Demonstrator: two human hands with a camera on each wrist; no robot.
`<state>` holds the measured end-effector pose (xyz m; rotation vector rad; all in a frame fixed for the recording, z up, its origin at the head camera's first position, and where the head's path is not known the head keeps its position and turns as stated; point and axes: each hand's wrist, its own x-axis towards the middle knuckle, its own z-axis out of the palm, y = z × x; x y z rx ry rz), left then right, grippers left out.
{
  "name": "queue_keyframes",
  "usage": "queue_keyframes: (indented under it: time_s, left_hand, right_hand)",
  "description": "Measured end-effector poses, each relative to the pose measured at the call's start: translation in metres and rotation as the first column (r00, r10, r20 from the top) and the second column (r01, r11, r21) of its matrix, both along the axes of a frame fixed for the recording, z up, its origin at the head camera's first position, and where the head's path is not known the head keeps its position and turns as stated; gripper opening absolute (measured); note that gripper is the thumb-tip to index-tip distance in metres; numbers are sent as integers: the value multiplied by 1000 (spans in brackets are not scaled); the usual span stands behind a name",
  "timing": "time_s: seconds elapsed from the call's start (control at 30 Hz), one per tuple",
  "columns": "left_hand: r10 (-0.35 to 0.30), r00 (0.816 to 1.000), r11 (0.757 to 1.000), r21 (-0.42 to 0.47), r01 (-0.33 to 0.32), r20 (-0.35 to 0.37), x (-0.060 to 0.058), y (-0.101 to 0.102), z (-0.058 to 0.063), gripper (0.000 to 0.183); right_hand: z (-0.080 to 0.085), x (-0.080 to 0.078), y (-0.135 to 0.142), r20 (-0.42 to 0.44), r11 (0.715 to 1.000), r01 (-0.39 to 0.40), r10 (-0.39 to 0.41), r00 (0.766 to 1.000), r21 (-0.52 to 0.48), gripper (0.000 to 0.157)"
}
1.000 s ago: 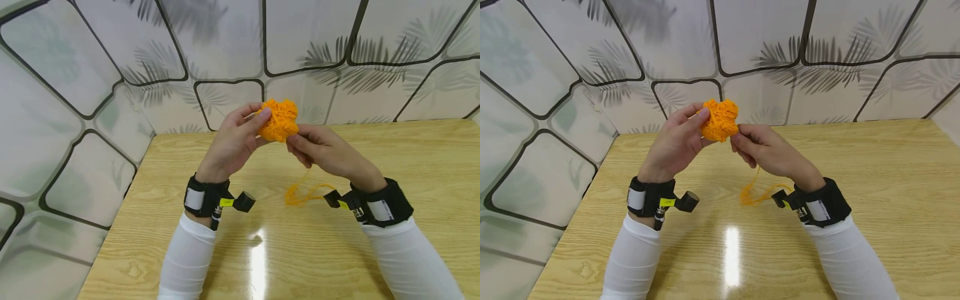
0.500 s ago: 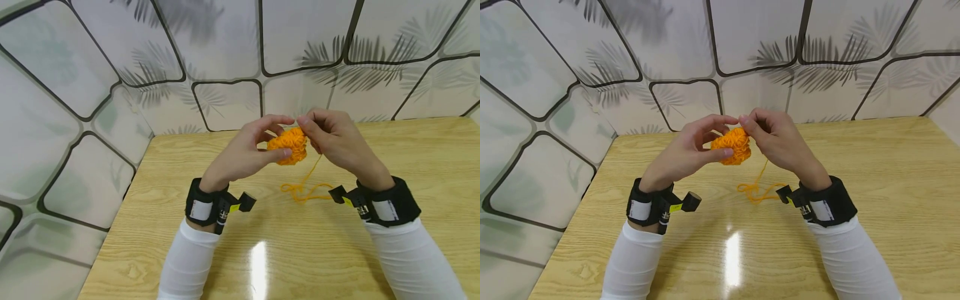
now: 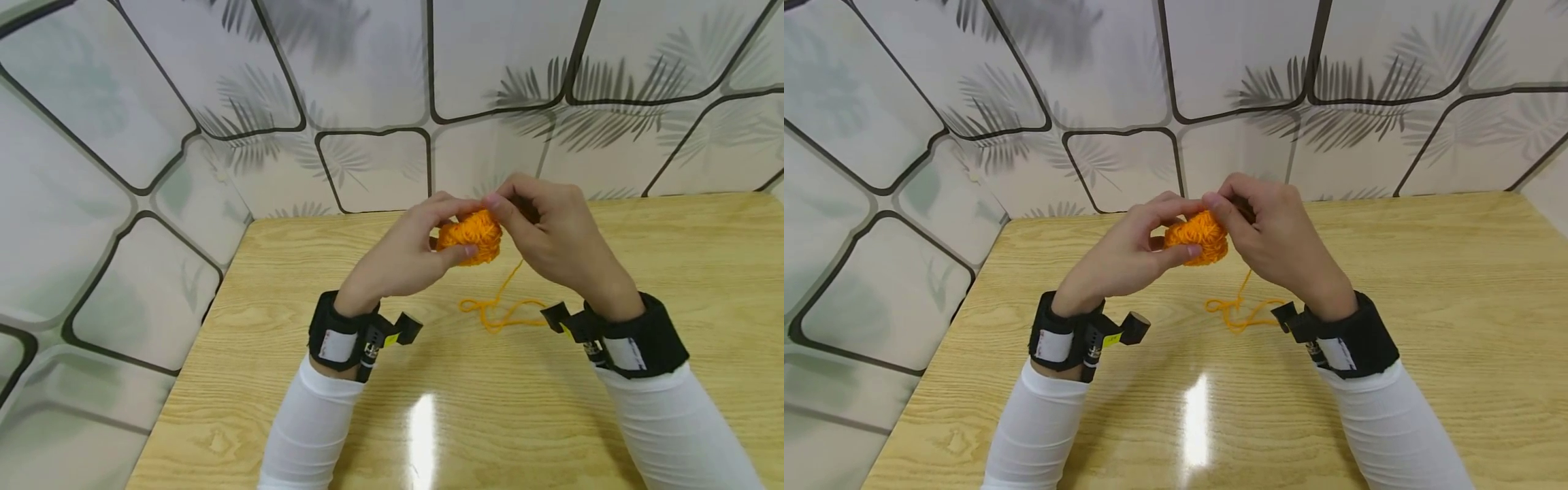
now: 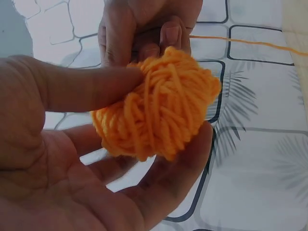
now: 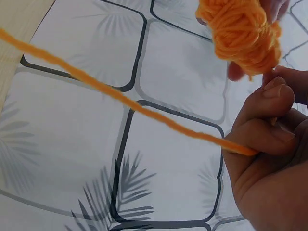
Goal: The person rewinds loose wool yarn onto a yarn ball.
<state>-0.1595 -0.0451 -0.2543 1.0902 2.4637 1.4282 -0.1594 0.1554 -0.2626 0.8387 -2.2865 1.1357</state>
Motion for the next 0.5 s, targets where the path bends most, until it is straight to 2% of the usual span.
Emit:
queue_keyframes:
  time_s: [0.1, 0.2, 0.4, 0.5]
  left_hand:
    - [-71, 997, 997, -2, 71, -39, 0, 0, -1, 47]
    - [-90, 995, 996, -2, 90, -35, 1, 0, -1, 45]
    - [6, 1000, 1000, 1, -6, 15, 1, 3, -2, 34]
    - [65, 996, 996, 63, -68, 56, -1, 5, -3, 28]
  right_hand:
    - [4, 4, -3, -1, 1000, -2, 2, 1000, -28, 14]
    - [8, 7, -5, 8, 999, -7, 7, 1000, -49, 14]
    - [14, 16, -11, -52, 1000, -28, 27, 998, -10, 12]
    - [17, 19, -13, -88, 1000, -25, 26, 996, 14, 11]
